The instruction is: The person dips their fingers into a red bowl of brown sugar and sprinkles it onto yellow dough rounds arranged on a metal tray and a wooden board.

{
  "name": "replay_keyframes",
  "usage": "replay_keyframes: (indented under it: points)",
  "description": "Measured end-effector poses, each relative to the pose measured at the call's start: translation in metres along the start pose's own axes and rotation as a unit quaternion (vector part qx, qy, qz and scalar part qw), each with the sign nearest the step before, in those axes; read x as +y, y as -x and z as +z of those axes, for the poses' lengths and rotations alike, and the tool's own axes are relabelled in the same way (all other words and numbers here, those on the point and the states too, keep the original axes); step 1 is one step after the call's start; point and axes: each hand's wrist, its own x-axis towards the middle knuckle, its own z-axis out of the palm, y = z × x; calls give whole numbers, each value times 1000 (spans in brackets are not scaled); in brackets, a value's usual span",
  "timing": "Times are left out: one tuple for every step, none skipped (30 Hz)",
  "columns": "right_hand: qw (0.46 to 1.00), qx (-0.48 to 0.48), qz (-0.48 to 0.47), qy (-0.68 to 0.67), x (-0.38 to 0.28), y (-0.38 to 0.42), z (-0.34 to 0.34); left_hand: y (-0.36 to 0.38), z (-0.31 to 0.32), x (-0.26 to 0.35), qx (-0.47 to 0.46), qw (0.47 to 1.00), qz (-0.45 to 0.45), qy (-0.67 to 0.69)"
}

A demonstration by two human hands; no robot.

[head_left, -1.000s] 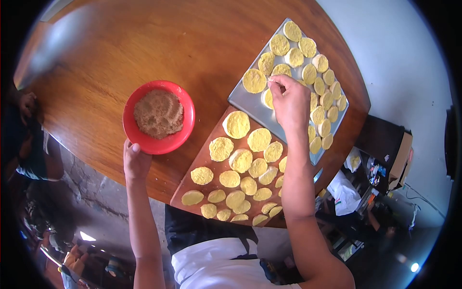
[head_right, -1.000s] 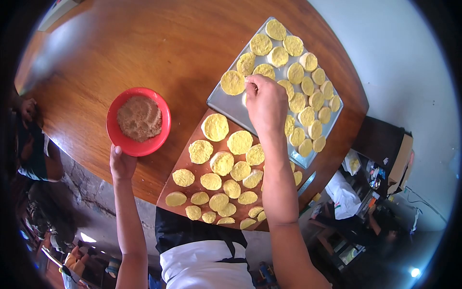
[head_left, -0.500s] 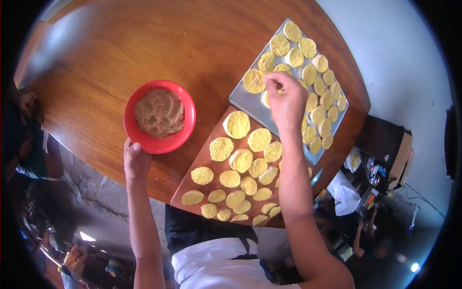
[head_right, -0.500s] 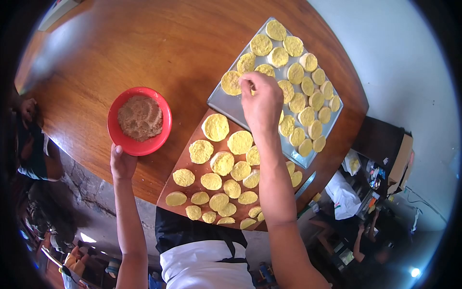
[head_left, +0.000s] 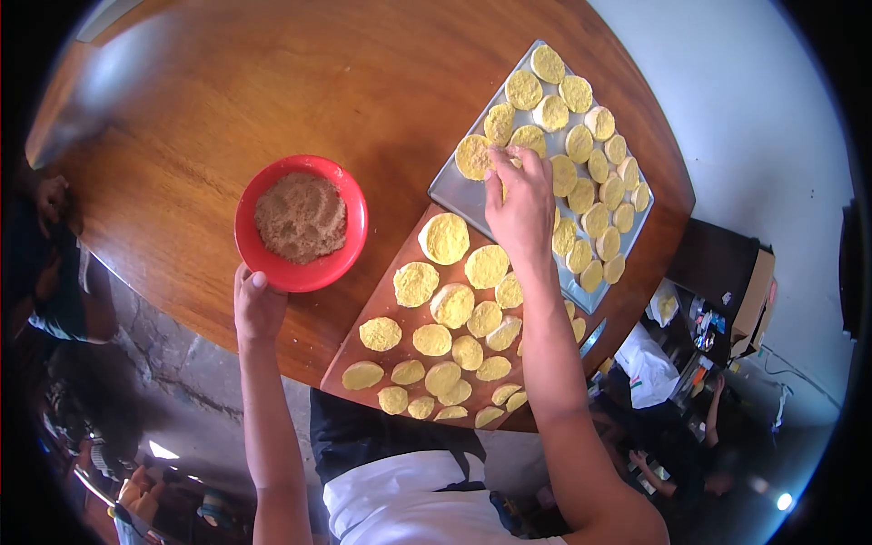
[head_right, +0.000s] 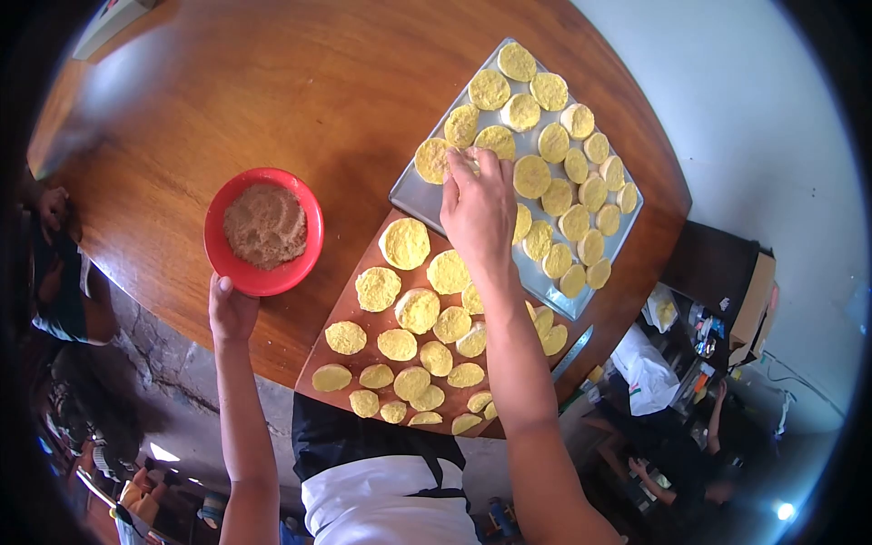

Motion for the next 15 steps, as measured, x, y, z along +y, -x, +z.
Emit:
replay_keyframes:
  points:
    - [1000, 0, 1, 0, 0, 1, 2, 0, 5, 0, 25, 1000, 9, 5]
    - [1000, -5, -2, 5, 0, 1, 3, 0, 5, 0, 24, 1000, 9, 5]
    - [1000, -10, -4, 9, 0, 2, 4, 0, 4, 0, 27, 1000, 8, 4]
    - [1000, -10, -2, 9, -1, 3, 6, 0, 4, 0, 29, 1000, 8, 2]
    - [1000, -17, -5, 14, -1, 4, 7, 0, 2, 0, 28, 1000, 8, 2]
    - [1000, -23, -7, 20, -2, 4, 7, 0, 0, 0, 22, 1000, 5, 2]
    - [1000, -23, -7, 20, -3, 5, 7, 0, -1, 0, 16, 1000, 2, 3]
    - [999, -31, -13, 14, -5, 7, 6, 0, -2, -1, 15, 1000, 2, 3]
    - [999, -40, -20, 8, -6, 9, 5, 0, -2, -1, 16, 1000, 1, 2]
    - [999, -39, -20, 9, -8, 11, 4, 0, -2, -1, 18, 1000, 0, 1]
    - [998, -49, -31, -9, -8, 14, 4, 0, -2, -1, 17, 1000, 0, 1]
    - [997, -58, -42, -27, -9, 16, 4, 0, -1, -1, 19, 1000, 0, 2]
    - [997, -52, -39, -38, -7, 17, 4, 0, 0, 0, 22, 1000, -1, 3]
    - [997, -53, -39, -38, -5, 16, 3, 0, 0, 0, 22, 1000, -1, 3]
    - [999, -40, -28, -16, -2, 15, 2, -1, 2, 0, 22, 1000, 2, 3]
